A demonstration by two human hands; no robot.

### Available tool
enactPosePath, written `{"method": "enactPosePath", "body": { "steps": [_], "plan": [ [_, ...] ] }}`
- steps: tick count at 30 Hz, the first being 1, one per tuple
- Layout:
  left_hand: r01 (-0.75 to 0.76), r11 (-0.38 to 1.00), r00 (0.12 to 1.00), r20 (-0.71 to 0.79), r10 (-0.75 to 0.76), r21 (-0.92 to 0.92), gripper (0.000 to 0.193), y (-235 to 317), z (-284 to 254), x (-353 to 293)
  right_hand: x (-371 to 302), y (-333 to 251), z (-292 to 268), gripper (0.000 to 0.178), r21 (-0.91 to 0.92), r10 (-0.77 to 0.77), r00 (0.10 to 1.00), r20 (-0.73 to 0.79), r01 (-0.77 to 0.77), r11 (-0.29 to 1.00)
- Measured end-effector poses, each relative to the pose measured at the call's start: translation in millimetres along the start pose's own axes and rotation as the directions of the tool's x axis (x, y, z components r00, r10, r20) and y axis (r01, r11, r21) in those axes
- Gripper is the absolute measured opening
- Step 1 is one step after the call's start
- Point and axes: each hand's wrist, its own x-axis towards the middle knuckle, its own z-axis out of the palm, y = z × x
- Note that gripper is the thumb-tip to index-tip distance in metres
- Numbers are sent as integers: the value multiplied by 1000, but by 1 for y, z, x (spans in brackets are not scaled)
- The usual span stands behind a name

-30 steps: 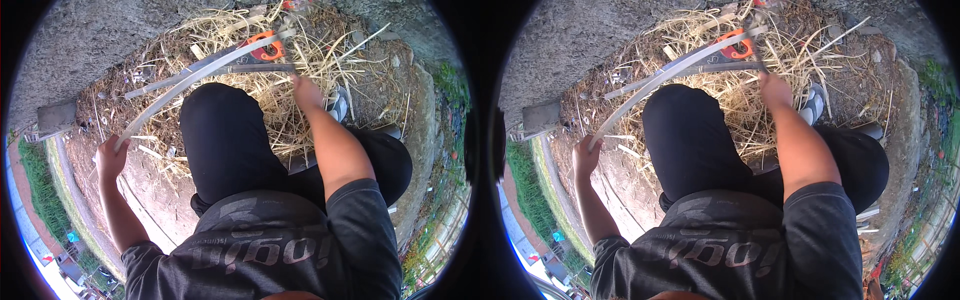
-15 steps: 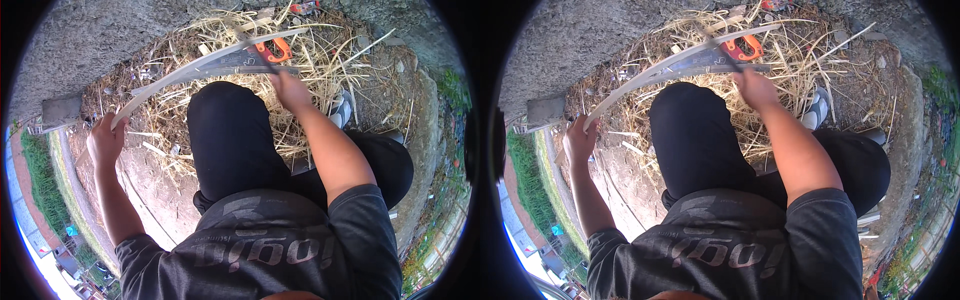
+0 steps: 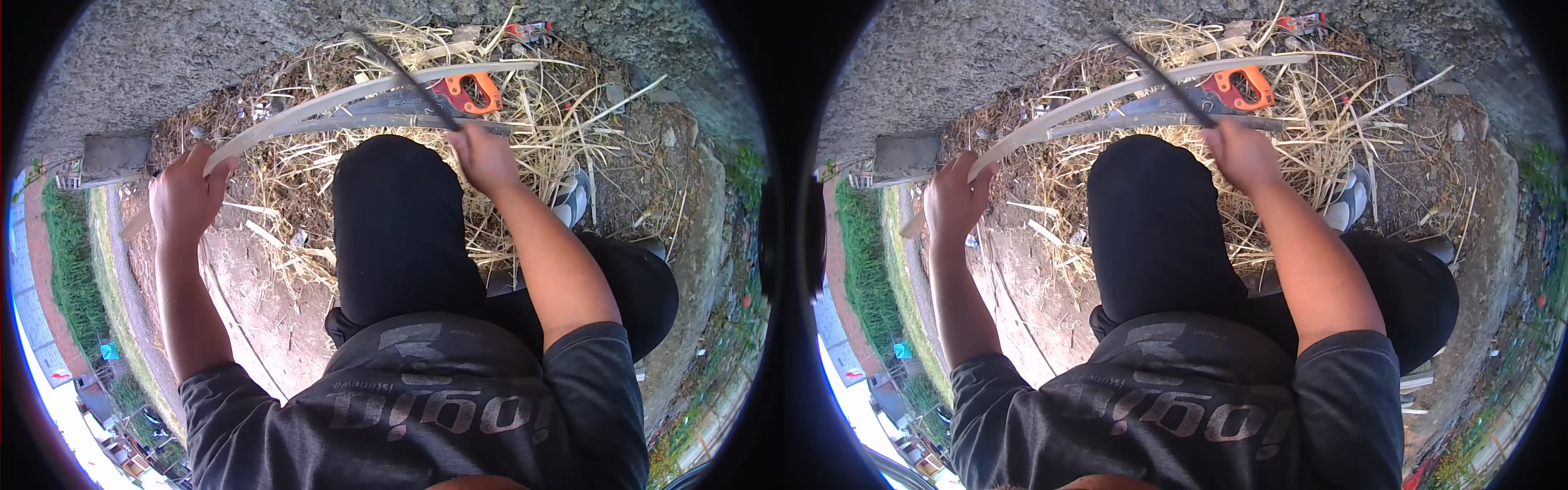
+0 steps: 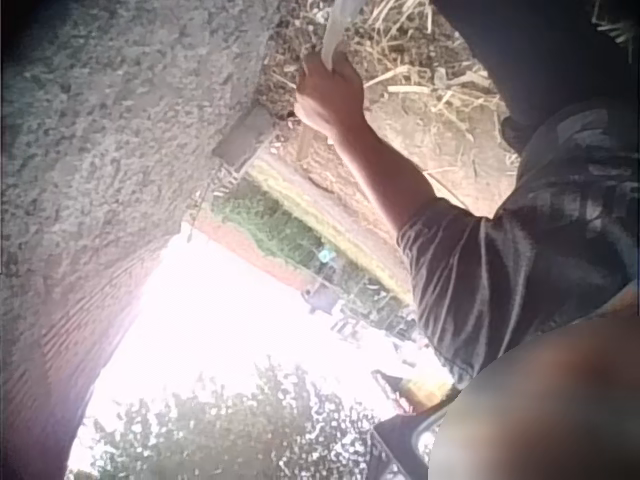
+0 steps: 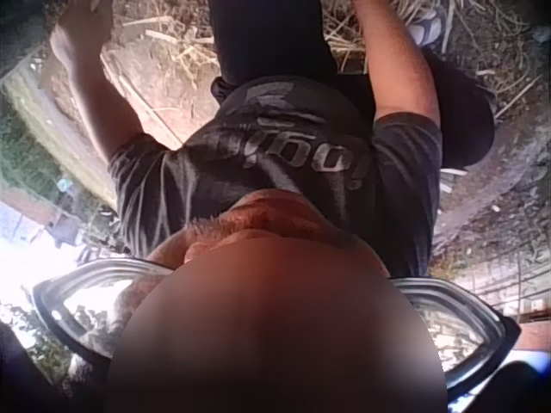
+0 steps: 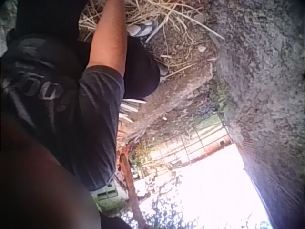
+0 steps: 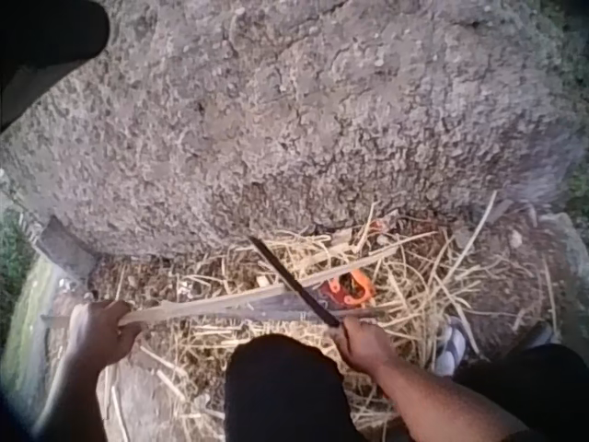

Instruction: Scraping a thin strip of bamboo with a knife to smooth or thin it for manufacturing.

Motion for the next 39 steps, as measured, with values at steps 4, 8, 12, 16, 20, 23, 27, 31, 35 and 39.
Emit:
{"method": "enactPosePath", "body": {
  "steps": [4,8,12,16,20,23,27,31,35,39],
  "plan": [
    [-70,998,997,-28,70,4,30,0,-2,11,-7,85,-7,55,-47,534,804,-263,-563,825],
    [-30,999,998,-50,32,41,32,2,-12,14,13,53,-41,61,5,442,846,-298,-462,887],
    [-49,998,997,-63,52,42,34,11,-19,30,21,-44,-59,56,292,35,990,-138,7,957],
    [-90,995,992,-82,93,36,33,5,-18,30,9,-64,-44,50,187,-60,998,26,55,981],
    [-62,998,998,13,62,-27,31,-3,-10,22,-11,25,-10,50,34,284,956,-66,-282,959],
    [-72,997,997,1,72,-14,32,-9,15,20,-18,124,-20,60,-55,605,772,-196,-624,779],
    [-37,997,996,-73,42,64,29,-21,30,8,-4,77,-25,58,137,412,866,-282,-389,911],
    [-69,992,981,-174,87,104,28,-57,44,-4,13,-1,-24,55,126,129,988,-90,-117,985],
    [-91,981,961,-242,131,169,25,-86,51,-17,2,32,2,52,4,118,991,-59,-118,993],
    [-44,992,973,-221,68,115,23,-85,60,-22,-28,151,4,55,-75,634,761,-134,-646,759]
  ]
}}
